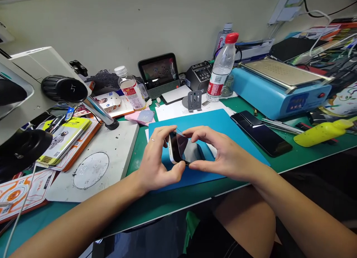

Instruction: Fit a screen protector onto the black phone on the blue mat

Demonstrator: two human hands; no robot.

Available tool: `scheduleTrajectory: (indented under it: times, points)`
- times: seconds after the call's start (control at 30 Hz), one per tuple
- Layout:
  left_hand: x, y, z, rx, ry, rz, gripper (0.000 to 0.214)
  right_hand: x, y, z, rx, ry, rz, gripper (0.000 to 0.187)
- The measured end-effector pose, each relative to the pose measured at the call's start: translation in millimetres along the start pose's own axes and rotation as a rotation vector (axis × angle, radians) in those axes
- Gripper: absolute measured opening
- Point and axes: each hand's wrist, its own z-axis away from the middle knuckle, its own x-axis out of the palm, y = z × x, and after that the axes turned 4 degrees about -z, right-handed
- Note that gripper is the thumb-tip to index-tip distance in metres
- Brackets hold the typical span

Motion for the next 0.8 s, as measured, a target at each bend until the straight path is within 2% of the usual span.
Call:
scheduleTrajectory:
  times: [0.23, 0.4, 0.5, 0.57, 0.63, 0.73, 0.8]
  points:
    - [0.0, 2.1, -0.4, 0.027, 0.005, -0.022, 0.069, -0.1, 2.7, 3.4, 0.031, 0.053, -0.064, 0.038]
    - [-1.0, 2.8, 1.5, 0.018, -0.019, -0.039, 0.069, -20.4, 9.1, 1.8, 0.006, 0.286, -0.391, 0.041]
    - [-1.2, 3.6, 2.4, 0.026, -0.02, -0.081, 0.068, -37.0, 20.1, -9.2, 0.079, 0.353, -0.585, 0.037]
    - [-0.7, 4.1, 2.7, 0.033, -0.02, -0.109, 0.068, -46.3, 30.2, -21.3, 0.198, 0.309, -0.706, 0.03]
    - [0.2, 4.5, 3.1, 0.038, -0.025, -0.124, 0.069, -53.5, 40.3, -36.4, 0.35, 0.208, -0.761, 0.03]
    - [1.7, 4.2, 3.7, 0.045, -0.022, -0.111, 0.071, -59.8, 50.6, -62.3, 0.528, 0.008, -0.689, 0.037]
    - [1.9, 3.8, 3.9, 0.05, -0.025, -0.094, 0.072, -59.8, 52.7, -80.1, 0.581, -0.165, -0.618, 0.04]
